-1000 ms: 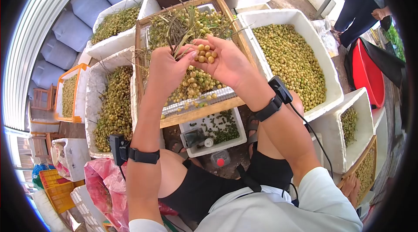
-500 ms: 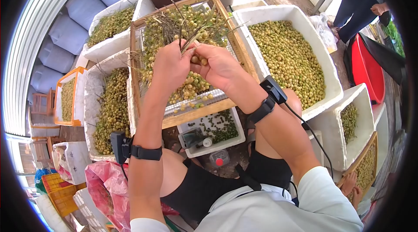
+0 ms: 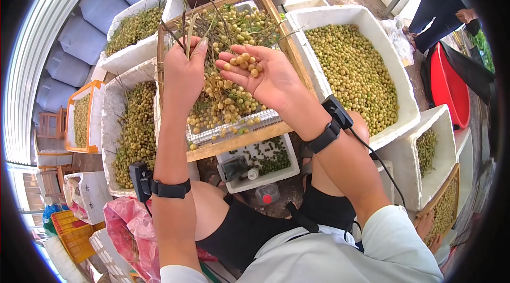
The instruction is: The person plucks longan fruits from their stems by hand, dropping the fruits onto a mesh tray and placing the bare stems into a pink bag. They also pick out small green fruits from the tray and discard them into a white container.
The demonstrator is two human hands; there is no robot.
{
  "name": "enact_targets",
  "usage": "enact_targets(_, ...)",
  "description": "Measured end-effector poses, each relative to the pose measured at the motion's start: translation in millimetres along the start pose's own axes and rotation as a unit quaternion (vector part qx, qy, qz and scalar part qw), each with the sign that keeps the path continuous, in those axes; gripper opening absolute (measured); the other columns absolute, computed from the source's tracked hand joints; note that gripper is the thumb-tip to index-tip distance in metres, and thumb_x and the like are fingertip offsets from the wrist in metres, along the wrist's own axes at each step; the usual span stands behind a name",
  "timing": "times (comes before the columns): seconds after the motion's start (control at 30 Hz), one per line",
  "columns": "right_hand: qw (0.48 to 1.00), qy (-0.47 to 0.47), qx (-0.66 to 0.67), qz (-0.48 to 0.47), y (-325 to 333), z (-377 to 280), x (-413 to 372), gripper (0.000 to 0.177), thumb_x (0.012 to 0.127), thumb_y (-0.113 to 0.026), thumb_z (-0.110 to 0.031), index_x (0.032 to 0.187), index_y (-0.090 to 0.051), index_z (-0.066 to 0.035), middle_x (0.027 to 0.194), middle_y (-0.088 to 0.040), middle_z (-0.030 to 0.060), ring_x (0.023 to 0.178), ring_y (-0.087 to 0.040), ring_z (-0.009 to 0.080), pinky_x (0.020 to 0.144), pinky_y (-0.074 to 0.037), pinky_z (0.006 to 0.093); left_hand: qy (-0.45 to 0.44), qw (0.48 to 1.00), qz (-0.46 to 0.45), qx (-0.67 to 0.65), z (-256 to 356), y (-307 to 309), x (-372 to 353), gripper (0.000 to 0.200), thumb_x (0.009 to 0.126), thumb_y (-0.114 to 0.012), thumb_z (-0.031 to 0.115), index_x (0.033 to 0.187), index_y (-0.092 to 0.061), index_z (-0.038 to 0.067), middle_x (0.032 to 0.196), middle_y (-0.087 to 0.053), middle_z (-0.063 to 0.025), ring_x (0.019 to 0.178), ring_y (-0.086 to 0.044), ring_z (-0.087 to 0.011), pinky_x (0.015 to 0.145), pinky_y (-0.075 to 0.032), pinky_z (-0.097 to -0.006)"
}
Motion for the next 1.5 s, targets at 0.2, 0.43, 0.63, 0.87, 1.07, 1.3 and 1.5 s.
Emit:
enact_targets(0.2, 0.997, 0.026, -0.056, -0.044, -0.6, -0.6, 0.4, 0.041, 0.087, -0.056, 0.007, 0.125, -0.043, 0.008, 0.116, -0.056, 0.0209, 0.103, -0.064, 0.0289, 0.090, -0.058, 0.0326, -0.028, 0.999, -0.038, -0.002, 6.4, 1.5, -14.6, 0.012, 0.094, -0.057, 0.012, 0.092, -0.059, 0.000, 0.071, -0.057, -0.0042, 0.063, -0.050, -0.0105, 0.058, -0.041, -0.0299)
enact_targets(0.43, 0.992, 0.024, -0.068, -0.100, -7.1, 1.0, -3.9, 0.052, 0.082, -0.049, 0.015, 0.132, -0.038, 0.008, 0.123, -0.053, 0.0227, 0.108, -0.062, 0.0311, 0.093, -0.057, 0.0356, -0.010, 0.998, -0.069, -0.011, 4.0, 3.9, -15.6, 0.015, 0.093, -0.061, 0.014, 0.096, -0.061, -0.001, 0.081, -0.061, -0.0029, 0.074, -0.053, -0.0084, 0.066, -0.042, -0.0256)
enact_targets(0.63, 0.997, -0.021, 0.003, -0.078, -11.3, -1.5, -7.4, 0.048, 0.085, -0.047, 0.011, 0.133, -0.038, 0.008, 0.122, -0.055, 0.0241, 0.108, -0.062, 0.0325, 0.096, -0.055, 0.0392, -0.016, 0.997, -0.072, -0.021, 8.0, 6.4, -16.8, 0.015, 0.094, -0.060, 0.014, 0.096, -0.061, -0.001, 0.081, -0.061, -0.0026, 0.073, -0.053, -0.0083, 0.065, -0.042, -0.0256)
enact_targets(0.87, 0.998, 0.012, -0.036, -0.054, -1.3, 1.0, -2.0, 0.031, 0.092, -0.051, 0.000, 0.122, -0.045, 0.006, 0.118, -0.058, 0.0233, 0.108, -0.064, 0.0306, 0.090, -0.058, 0.0353, -0.051, 0.997, -0.046, -0.024, 3.4, 6.4, -17.3, 0.009, 0.091, -0.059, 0.009, 0.092, -0.060, -0.001, 0.068, -0.054, -0.0024, 0.062, -0.047, -0.0094, 0.056, -0.039, -0.0284)
enact_targets(1.07, 0.998, 0.020, -0.048, -0.028, -4.8, -4.0, -7.2, 0.023, 0.093, -0.050, -0.001, 0.115, -0.049, 0.005, 0.115, -0.058, 0.0227, 0.104, -0.065, 0.0301, 0.088, -0.059, 0.0357, -0.026, 0.996, -0.080, -0.041, 14.5, 1.1, -22.0, 0.014, 0.093, -0.062, 0.011, 0.095, -0.064, -0.002, 0.077, -0.064, -0.0016, 0.069, -0.054, -0.0068, 0.064, -0.043, -0.0252)
enact_targets(1.3, 1.000, 0.009, 0.018, 0.004, 7.0, -3.9, 2.5, 0.022, 0.094, -0.050, -0.006, 0.113, -0.048, 0.005, 0.106, -0.055, 0.0191, 0.093, -0.063, 0.0283, 0.083, -0.059, 0.0368, -0.046, 0.989, -0.141, -0.028, 20.3, -14.4, -27.2, 0.012, 0.091, -0.063, 0.009, 0.094, -0.065, -0.003, 0.083, -0.069, -0.0045, 0.076, -0.060, -0.0072, 0.069, -0.047, -0.0259)
enact_targets(1.5, 0.999, 0.023, 0.021, -0.012, 10.1, -2.5, 5.2, 0.028, 0.098, -0.036, -0.009, 0.118, -0.049, 0.005, 0.112, -0.056, 0.0205, 0.098, -0.061, 0.0287, 0.077, -0.056, 0.0376, -0.079, 0.981, -0.174, -0.019, 19.2, -31.9, -32.5, 0.015, 0.087, -0.069, 0.010, 0.097, -0.068, -0.001, 0.076, -0.067, -0.0045, 0.070, -0.055, -0.0065, 0.065, -0.046, -0.0268)
Point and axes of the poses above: each hand's wrist, its own x-axis towards the middle knuckle, its own y-axis out of the back of the hand, z = x × y, the point moved 4 cm from there along x, towards the middle knuckle
